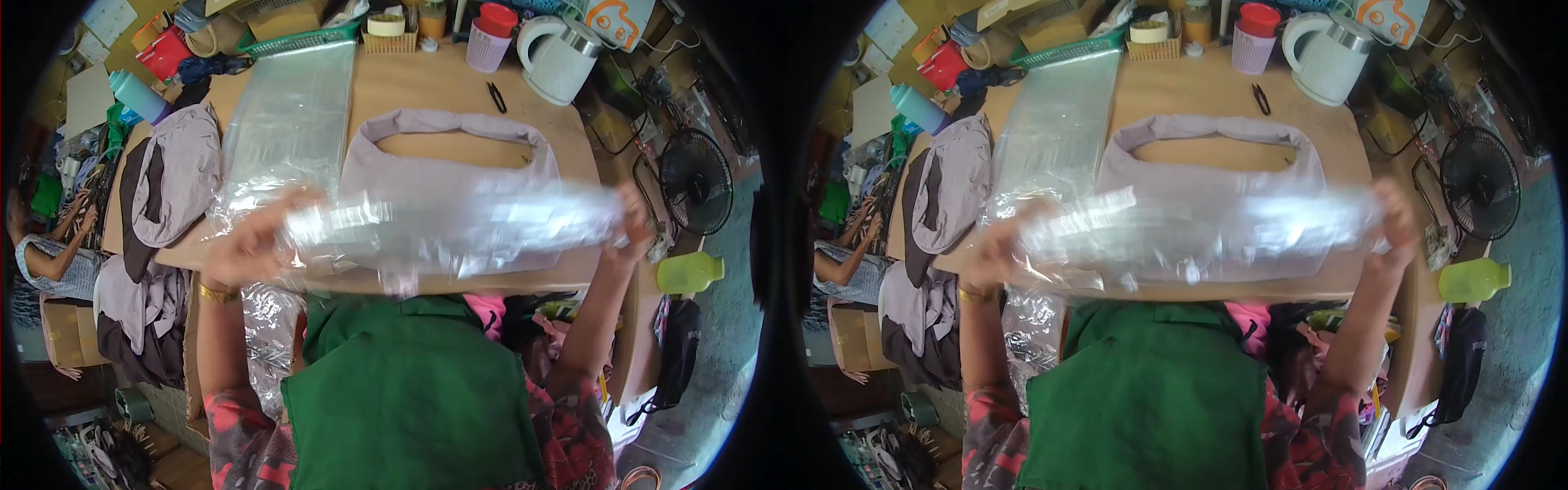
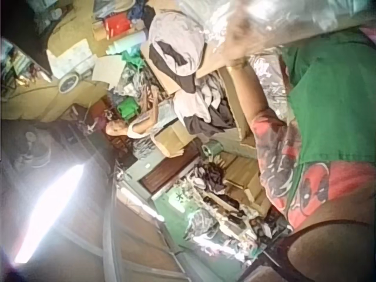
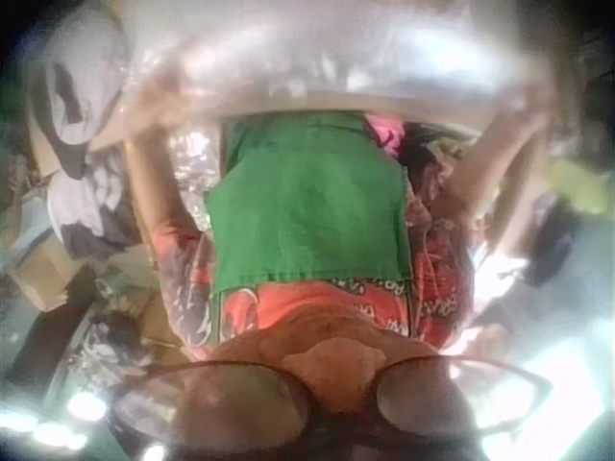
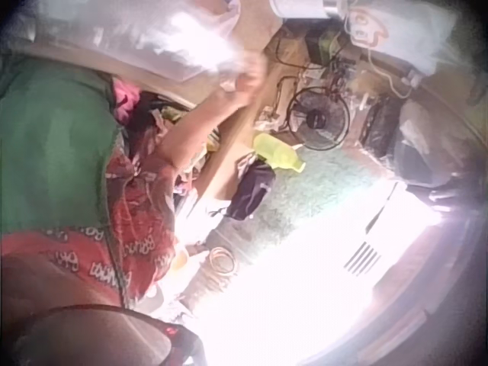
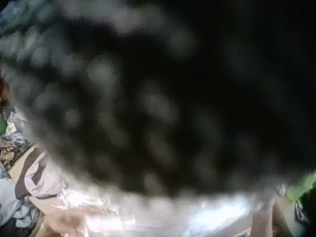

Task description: The person prepares a fabric bag and liner, first by flattening the bag on a table, then by trimming thread from the liner using small snips, and finally by inserting the liner into the bag and smoothing it out.

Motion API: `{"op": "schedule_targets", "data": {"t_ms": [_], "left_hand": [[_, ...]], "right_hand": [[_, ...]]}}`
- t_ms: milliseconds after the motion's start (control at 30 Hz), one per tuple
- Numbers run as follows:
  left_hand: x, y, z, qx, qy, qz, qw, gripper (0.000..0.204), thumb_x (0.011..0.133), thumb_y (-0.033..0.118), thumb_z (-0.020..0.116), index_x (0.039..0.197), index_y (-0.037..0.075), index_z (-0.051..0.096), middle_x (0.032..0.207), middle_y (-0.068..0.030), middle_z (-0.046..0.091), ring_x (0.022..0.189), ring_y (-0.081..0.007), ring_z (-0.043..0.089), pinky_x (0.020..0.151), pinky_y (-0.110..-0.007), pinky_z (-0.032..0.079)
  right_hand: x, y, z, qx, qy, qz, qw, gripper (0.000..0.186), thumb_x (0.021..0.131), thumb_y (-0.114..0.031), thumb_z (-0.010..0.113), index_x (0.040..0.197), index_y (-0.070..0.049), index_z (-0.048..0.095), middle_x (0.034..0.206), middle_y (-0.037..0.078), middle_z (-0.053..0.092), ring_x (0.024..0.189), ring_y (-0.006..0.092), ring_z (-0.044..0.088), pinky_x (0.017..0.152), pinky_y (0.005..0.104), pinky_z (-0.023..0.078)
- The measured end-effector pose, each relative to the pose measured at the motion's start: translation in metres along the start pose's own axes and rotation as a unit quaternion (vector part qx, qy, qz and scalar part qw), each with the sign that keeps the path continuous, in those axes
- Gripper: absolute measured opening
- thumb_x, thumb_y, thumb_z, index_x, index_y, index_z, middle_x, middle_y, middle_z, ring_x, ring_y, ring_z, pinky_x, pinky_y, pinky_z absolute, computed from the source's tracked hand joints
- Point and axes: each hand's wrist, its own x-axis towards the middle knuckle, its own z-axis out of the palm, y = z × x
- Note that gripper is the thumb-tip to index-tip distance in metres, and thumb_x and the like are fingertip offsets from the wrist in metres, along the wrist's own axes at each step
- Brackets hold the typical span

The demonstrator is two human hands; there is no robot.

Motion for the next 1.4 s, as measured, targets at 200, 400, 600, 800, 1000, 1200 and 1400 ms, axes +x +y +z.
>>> {"op": "schedule_targets", "data": {"t_ms": [200, 400, 600, 800, 1000, 1200, 1400], "left_hand": [[0.053, -0.015, 0.064, -0.511, 0.443, 0.0, 0.737, 0.064, 0.099, 0.051, 0.033, 0.137, 0.0, 0.042, 0.141, -0.0189, 0.043, 0.133, -0.0323, 0.037, 0.113, -0.046, 0.02], [0.07, -0.099, 0.142, 0.428, 0.199, -0.084, 0.878, 0.076, 0.094, 0.044, 0.047, 0.14, -0.011, 0.023, 0.149, -0.0271, 0.025, 0.138, -0.0426, 0.024, 0.113, -0.055, 0.009], [0.066, -0.12, 0.12, 0.438, 0.152, -0.131, 0.876, 0.083, 0.092, 0.045, 0.05, 0.143, -0.012, 0.016, 0.149, -0.0271, 0.023, 0.139, -0.044, 0.021, 0.113, -0.055, 0.008], [0.093, -0.067, 0.164, 0.444, 0.149, -0.067, 0.881, 0.08, 0.091, 0.046, 0.052, 0.135, -0.014, 0.022, 0.148, -0.0302, 0.024, 0.137, -0.0473, 0.022, 0.11, -0.061, 0.007], [0.085, -0.108, 0.171, 0.477, 0.142, -0.082, 0.864, 0.071, 0.09, 0.042, 0.054, 0.129, -0.014, 0.031, 0.147, -0.0297, 0.026, 0.137, -0.0483, 0.023, 0.105, -0.069, 0.006], [0.078, -0.095, 0.183, 0.461, 0.121, -0.099, 0.874, 0.071, 0.086, 0.043, 0.06, 0.124, -0.012, 0.036, 0.146, -0.0295, 0.029, 0.137, -0.0481, 0.023, 0.102, -0.072, 0.005], [0.072, -0.096, 0.203, 0.192, 0.063, -0.053, 0.978, 0.074, 0.081, 0.026, 0.062, 0.137, -0.01, 0.029, 0.138, -0.0297, 0.039, 0.131, -0.0382, 0.038, 0.11, -0.055, 0.018]], "right_hand": [[0.067, 0.034, 0.092, -0.415, 0.041, 0.071, 0.906, 0.057, 0.091, -0.028, 0.057, 0.139, 0.0, 0.04, 0.14, 0.012, 0.045, 0.128, 0.0244, 0.043, 0.107, 0.04, 0.034], [0.02, 0.112, 0.122, -0.79, -0.216, 0.114, 0.562, 0.062, 0.087, -0.047, 0.056, 0.139, -0.014, 0.044, 0.146, 0.014, 0.039, 0.14, 0.0355, 0.026, 0.109, 0.0653, 0.009], [-0.03, 0.083, 0.043, -0.815, -0.052, 0.153, 0.557, 0.061, 0.09, -0.047, 0.052, 0.142, -0.019, 0.038, 0.151, 0.011, 0.029, 0.14, 0.0352, 0.023, 0.103, 0.0713, 0.016], [-0.055, 0.107, 0.079, -0.841, 0.086, 0.162, 0.508, 0.06, 0.09, -0.044, 0.05, 0.143, -0.019, 0.038, 0.152, 0.012, 0.027, 0.141, 0.0371, 0.021, 0.102, 0.0719, 0.017], [-0.07, 0.051, 0.12, -0.697, -0.169, 0.18, 0.673, 0.062, 0.074, -0.007, 0.06, 0.135, -0.013, 0.049, 0.146, 0.015, 0.037, 0.138, 0.0344, 0.029, 0.107, 0.0667, 0.016], [-0.095, 0.055, 0.086, -0.699, -0.043, -0.026, 0.714, 0.039, 0.059, 0.005, 0.053, 0.094, -0.008, 0.066, 0.1, 0.007, 0.066, 0.104, 0.0248, 0.061, 0.106, 0.0519, 0.031], [0.058, 0.013, 0.171, -0.719, -0.171, -0.154, 0.656, 0.014, 0.067, -0.004, 0.062, 0.081, -0.006, 0.061, 0.079, 0.007, 0.058, 0.079, 0.0264, 0.056, 0.076, 0.0409, 0.04]]}}
